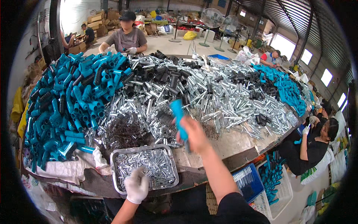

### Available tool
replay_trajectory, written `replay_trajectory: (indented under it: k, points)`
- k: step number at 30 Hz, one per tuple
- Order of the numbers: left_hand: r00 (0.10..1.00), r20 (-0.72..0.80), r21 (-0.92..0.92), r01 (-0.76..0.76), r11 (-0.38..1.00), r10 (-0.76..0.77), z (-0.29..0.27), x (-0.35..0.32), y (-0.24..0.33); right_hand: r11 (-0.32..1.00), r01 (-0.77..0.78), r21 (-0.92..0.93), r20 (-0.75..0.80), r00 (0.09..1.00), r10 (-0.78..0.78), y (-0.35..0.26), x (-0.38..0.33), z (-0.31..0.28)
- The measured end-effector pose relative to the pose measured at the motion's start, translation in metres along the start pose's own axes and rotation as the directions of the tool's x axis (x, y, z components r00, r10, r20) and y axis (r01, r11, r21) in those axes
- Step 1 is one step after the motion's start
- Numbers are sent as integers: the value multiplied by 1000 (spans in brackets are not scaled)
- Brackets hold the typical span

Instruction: The person assembles handle components by inserting metal pins into metal cylinders and fitting plastic handle sleeves onto them.

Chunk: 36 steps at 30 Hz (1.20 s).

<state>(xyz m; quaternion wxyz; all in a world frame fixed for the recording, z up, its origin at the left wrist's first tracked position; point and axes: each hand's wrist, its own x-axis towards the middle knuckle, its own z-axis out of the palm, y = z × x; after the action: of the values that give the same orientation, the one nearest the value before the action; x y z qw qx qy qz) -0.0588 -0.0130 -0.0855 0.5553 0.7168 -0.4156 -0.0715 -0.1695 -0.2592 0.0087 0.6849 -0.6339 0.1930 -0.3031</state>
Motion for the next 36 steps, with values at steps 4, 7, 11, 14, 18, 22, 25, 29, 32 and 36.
replay_trajectory:
  k: [4,7,11,14,18,22,25,29,32,36]
  points:
    - [987,-66,-313,118,942,-145,-20,8,29,984,-173,-47,425,888,176,29,-73,57]
    - [985,8,-58,171,984,-171,-24,11,23,955,-292,57,435,868,240,54,-108,71]
    - [990,-37,-32,131,991,-133,-43,29,24,845,-413,341,348,890,294,68,-130,67]
    - [937,244,-26,264,964,-250,-66,35,41,857,-511,69,511,755,410,65,-133,74]
    - [847,516,220,16,975,-130,-78,33,56,784,-602,150,603,684,411,71,-138,87]
    - [946,264,460,46,887,-187,-63,25,59,810,-570,134,493,748,445,69,-136,100]
    - [955,224,458,73,886,-195,-59,29,60,889,-453,-65,391,808,440,65,-131,106]
    - [932,361,371,-123,920,-20,-45,41,67,981,69,-179,184,982,-35,96,-127,110]
    - [935,323,384,-270,883,146,-56,73,23,935,-289,-205,34,953,302,84,-111,119]
    - [980,73,683,85,726,-183,-89,130,-45,919,-391,-47,138,909,394,84,-104,116]
